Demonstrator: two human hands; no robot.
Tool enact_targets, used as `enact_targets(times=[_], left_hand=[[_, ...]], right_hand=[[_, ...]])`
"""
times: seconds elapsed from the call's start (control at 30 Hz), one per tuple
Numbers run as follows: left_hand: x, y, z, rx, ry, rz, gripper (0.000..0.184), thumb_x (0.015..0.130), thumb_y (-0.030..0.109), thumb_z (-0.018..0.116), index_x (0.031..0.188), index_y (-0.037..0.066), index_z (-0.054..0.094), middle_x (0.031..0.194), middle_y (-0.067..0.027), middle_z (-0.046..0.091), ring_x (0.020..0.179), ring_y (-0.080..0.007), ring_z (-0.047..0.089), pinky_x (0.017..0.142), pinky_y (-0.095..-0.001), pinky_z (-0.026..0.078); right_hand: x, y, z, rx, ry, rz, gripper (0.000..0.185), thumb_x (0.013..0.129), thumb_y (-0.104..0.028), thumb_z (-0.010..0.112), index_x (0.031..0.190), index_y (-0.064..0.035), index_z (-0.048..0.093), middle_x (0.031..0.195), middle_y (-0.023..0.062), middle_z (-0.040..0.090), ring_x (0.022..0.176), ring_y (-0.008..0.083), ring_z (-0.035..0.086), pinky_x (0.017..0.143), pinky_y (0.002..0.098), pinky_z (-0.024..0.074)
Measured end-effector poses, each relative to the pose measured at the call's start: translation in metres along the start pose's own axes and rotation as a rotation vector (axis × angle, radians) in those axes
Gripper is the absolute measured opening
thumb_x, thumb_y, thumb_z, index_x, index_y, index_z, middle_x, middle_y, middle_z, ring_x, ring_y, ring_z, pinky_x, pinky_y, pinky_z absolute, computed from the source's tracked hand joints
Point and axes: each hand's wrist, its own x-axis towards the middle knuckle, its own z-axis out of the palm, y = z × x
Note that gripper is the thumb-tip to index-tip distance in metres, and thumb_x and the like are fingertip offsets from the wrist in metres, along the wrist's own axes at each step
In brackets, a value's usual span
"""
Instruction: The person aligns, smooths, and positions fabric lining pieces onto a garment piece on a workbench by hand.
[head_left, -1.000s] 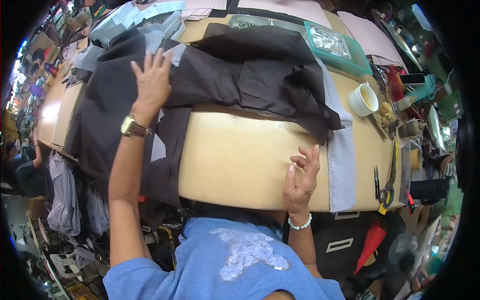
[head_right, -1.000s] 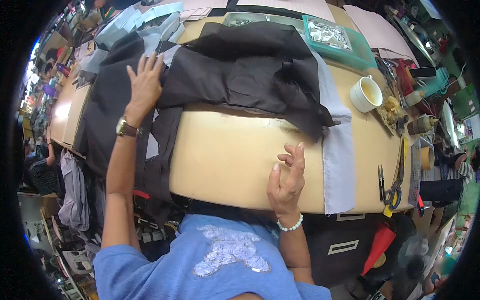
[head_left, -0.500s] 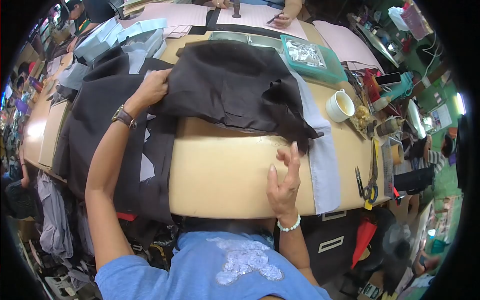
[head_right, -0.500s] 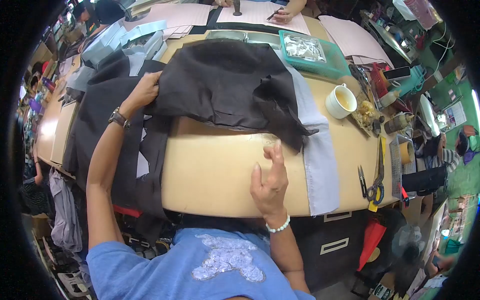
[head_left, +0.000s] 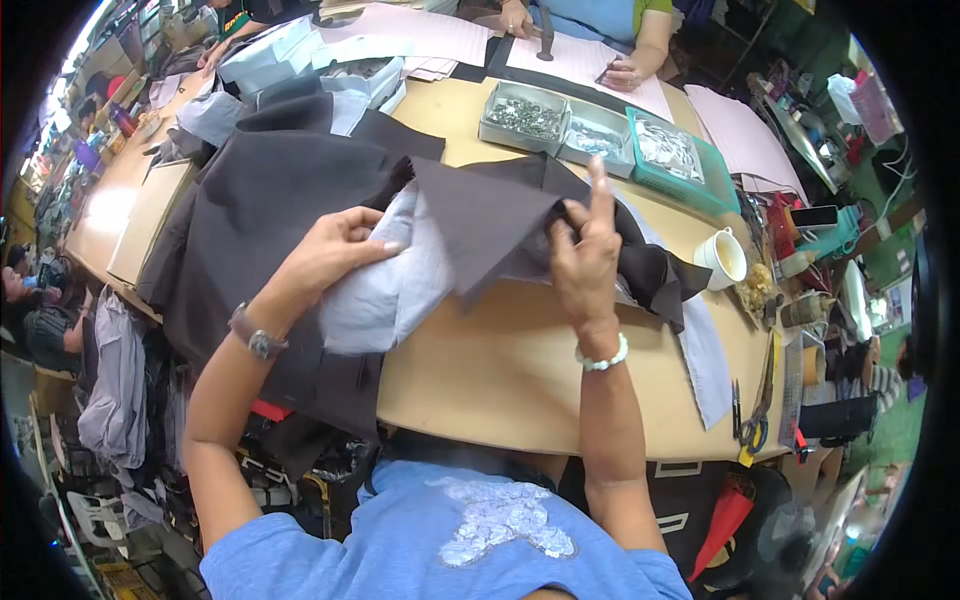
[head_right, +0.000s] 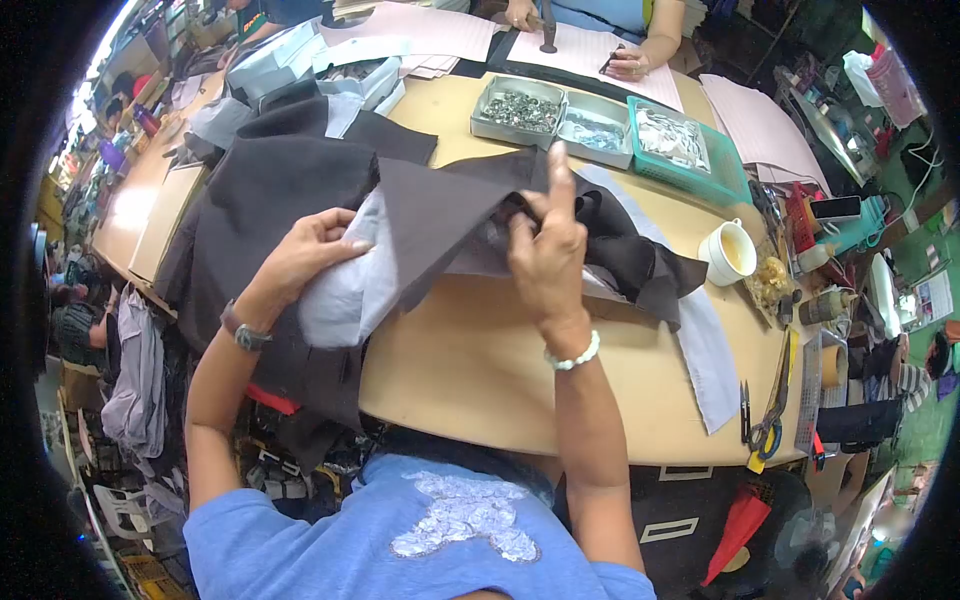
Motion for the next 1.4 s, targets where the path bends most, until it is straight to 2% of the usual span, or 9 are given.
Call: enact_targets(times=[0.27,0.4,0.63,0.67,0.77,0.8,1.1,1.23,1.4], left_hand=[[-0.032,0.001,0.016,0.009,0.155,0.241,0.041,0.078,0.021,0.074,0.109,-0.002,0.058,0.088,-0.0031,0.063,0.072,-0.0117,0.061,0.063,-0.0221,0.048],[-0.029,0.017,0.026,1.082,0.642,0.972,0.049,0.073,0.029,0.076,0.108,0.0,0.059,0.092,-0.0114,0.064,0.083,-0.0286,0.061,0.078,-0.0397,0.047],[-0.002,0.034,0.058,0.946,0.108,0.108,0.058,0.071,0.05,0.073,0.071,-0.007,0.063,0.08,-0.0218,0.063,0.07,-0.0238,0.064,0.065,-0.0323,0.05],[0.007,0.016,0.057,0.766,0.077,0.246,0.045,0.08,0.038,0.069,0.079,-0.006,0.065,0.085,-0.0193,0.066,0.072,-0.0172,0.064,0.068,-0.0275,0.05],[0.007,0.001,0.064,-0.243,-0.126,0.219,0.026,0.087,0.021,0.063,0.095,-0.003,0.064,0.09,-0.0103,0.068,0.075,-0.0106,0.063,0.072,-0.0239,0.05],[0.007,0.004,0.059,-0.416,-0.206,0.15,0.03,0.09,0.006,0.054,0.118,-0.003,0.055,0.103,-0.0074,0.066,0.084,-0.0111,0.065,0.077,-0.0234,0.052],[-0.028,0.014,0.081,-0.646,-0.317,-0.023,0.029,0.09,0.007,0.051,0.117,-0.003,0.052,0.106,-0.0111,0.064,0.085,-0.013,0.065,0.076,-0.024,0.053],[-0.037,-0.013,0.087,-0.517,-0.275,-0.099,0.026,0.087,0.019,0.062,0.106,0.002,0.066,0.092,-0.002,0.066,0.079,-0.0039,0.058,0.071,-0.0196,0.045],[-0.056,-0.023,0.084,-0.47,-0.254,-0.118,0.027,0.086,0.017,0.064,0.106,0.0,0.065,0.101,-0.0057,0.067,0.094,-0.011,0.062,0.087,-0.0264,0.046]], right_hand=[[0.049,-0.003,-0.006,-0.005,-0.031,0.125,0.073,0.079,0.0,0.059,0.141,0.0075,0.021,0.085,0.0185,0.066,0.069,0.0174,0.062,0.064,0.0292,0.0495],[0.046,-0.004,-0.004,-0.02,-0.072,0.137,0.076,0.077,-0.002,0.062,0.141,0.0071,0.021,0.085,0.019,0.066,0.067,0.0173,0.062,0.063,0.0281,0.0495],[0.033,-0.011,0.0,-0.043,-0.033,0.008,0.076,0.076,-0.004,0.063,0.139,0.0083,0.023,0.086,0.0182,0.067,0.067,0.0242,0.065,0.063,0.03,0.0509],[0.032,-0.025,-0.004,-0.027,-0.08,0.123,0.076,0.075,-0.005,0.065,0.139,0.0075,0.025,0.093,0.0208,0.065,0.074,0.0264,0.065,0.066,0.0307,0.0505],[0.03,-0.013,-0.004,-0.486,0.147,-0.381,0.077,0.075,-0.006,0.067,0.138,0.0072,0.027,0.1,0.023,0.062,0.084,0.0263,0.064,0.068,0.0318,0.0497],[0.025,-0.015,-0.008,-0.572,0.199,-0.409,0.078,0.075,-0.009,0.07,0.138,0.0082,0.028,0.102,0.0217,0.06,0.087,0.024,0.061,0.067,0.0308,0.0488],[-0.063,-0.045,-0.006,0.415,-0.109,0.212,0.09,0.087,-0.035,0.062,0.143,0.0086,0.006,0.091,0.015,0.062,0.075,0.0181,0.061,0.071,0.0282,0.0502],[-0.079,-0.048,-0.005,0.675,-0.168,0.455,0.08,0.094,-0.029,0.053,0.145,0.0037,0.001,0.108,0.0171,0.059,0.096,0.0173,0.058,0.084,0.0281,0.047],[-0.092,-0.046,-0.002,0.994,-0.075,0.486,0.077,0.089,-0.003,0.056,0.146,-0.0023,0.004,0.108,0.0146,0.056,0.098,0.0154,0.056,0.086,0.0281,0.0466]])
